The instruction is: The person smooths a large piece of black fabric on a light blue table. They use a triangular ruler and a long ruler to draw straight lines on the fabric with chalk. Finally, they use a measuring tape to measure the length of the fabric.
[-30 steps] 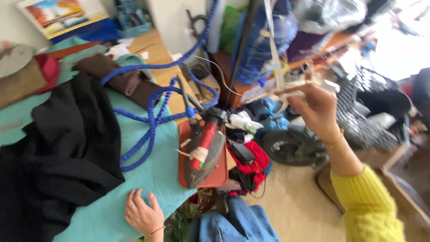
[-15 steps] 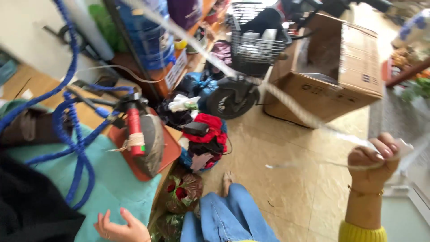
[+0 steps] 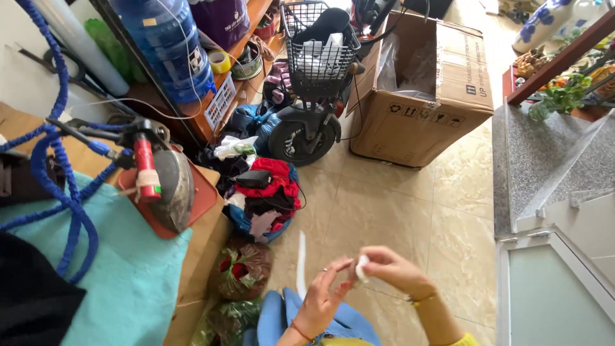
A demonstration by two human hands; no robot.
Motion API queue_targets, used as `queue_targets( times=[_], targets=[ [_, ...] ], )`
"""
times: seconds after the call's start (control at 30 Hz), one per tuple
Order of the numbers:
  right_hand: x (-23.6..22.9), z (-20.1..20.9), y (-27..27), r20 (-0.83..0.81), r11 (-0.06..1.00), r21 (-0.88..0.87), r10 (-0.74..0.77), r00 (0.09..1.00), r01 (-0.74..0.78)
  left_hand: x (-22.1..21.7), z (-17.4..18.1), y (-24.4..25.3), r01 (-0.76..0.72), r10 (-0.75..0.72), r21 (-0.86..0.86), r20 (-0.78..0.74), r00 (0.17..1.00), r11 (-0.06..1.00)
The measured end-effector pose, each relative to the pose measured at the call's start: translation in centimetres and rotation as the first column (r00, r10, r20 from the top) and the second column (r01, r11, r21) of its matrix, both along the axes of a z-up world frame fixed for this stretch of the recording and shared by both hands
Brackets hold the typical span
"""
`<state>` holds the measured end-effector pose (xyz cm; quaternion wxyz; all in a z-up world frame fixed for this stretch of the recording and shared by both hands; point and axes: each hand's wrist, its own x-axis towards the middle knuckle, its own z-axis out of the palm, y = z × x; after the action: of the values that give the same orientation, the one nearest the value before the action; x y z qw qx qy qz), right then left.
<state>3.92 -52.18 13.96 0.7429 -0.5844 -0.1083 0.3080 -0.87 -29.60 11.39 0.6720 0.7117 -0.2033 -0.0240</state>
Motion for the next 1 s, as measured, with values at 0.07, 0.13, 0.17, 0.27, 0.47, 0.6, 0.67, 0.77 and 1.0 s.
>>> queue_targets(
  times=[0.07, 0.13, 0.17, 0.27, 0.47, 0.6, 0.67, 0.77, 1.0],
  targets=[
    [-2.0, -2.1, -0.4, -0.113, 0.999, -0.009, 0.048, 0.992, -0.050, -1.9, -1.5, -1.4, 0.011, -0.014, -0.016, -0.248, 0.969, 1.000],
    [-3.6, -1.1, -1.0, -0.144, 0.998, 0.027, 0.056, 0.988, -0.053, -4.6, -3.5, -1.9, 0.025, -0.010, 0.041, -0.322, 0.947, 0.999],
    [-4.6, -0.7, -1.3, -0.170, 0.997, 0.065, 0.054, 0.984, -0.043, -6.1, -4.5, -2.1, 0.055, -0.013, 0.096, -0.391, 0.920, 0.994],
    [-6.8, -1.3, -3.7, -0.214, 0.990, 0.081, 0.126, 0.969, -0.111, -10.8, -7.6, -3.4, -0.076, 0.126, 0.147, -0.368, 0.921, 0.986],
    [-9.1, -5.4, -6.9, -0.263, 0.964, 0.261, 0.127, 0.956, -0.057, -20.6, -13.3, -1.6, -0.409, 0.499, 0.557, -0.010, 0.867, 0.722],
    [-9.1, -7.1, -8.0, -0.346, 0.951, 0.309, 0.099, 0.933, 0.014, -29.5, -19.9, 1.3, -0.386, 0.606, 0.674, -0.116, 0.787, 0.630],
    [-8.4, -8.0, -7.9, -0.331, 0.916, 0.398, 0.097, 0.939, 0.045, -34.1, -23.6, 3.3, -0.266, 0.712, 0.838, -0.189, 0.677, 0.476],
    [-7.5, -7.5, -6.8, -0.323, 0.925, 0.371, 0.041, 0.945, 0.087, -40.8, -27.2, 5.5, -0.163, 0.841, 0.928, -0.216, 0.495, 0.334],
    [-7.1, -6.4, 1.7, -0.420, 0.901, 0.429, 0.146, 0.896, 0.055, -59.9, -32.0, 9.3, -0.199, 0.946, 0.926, -0.305, 0.106, 0.321]
  ],
)
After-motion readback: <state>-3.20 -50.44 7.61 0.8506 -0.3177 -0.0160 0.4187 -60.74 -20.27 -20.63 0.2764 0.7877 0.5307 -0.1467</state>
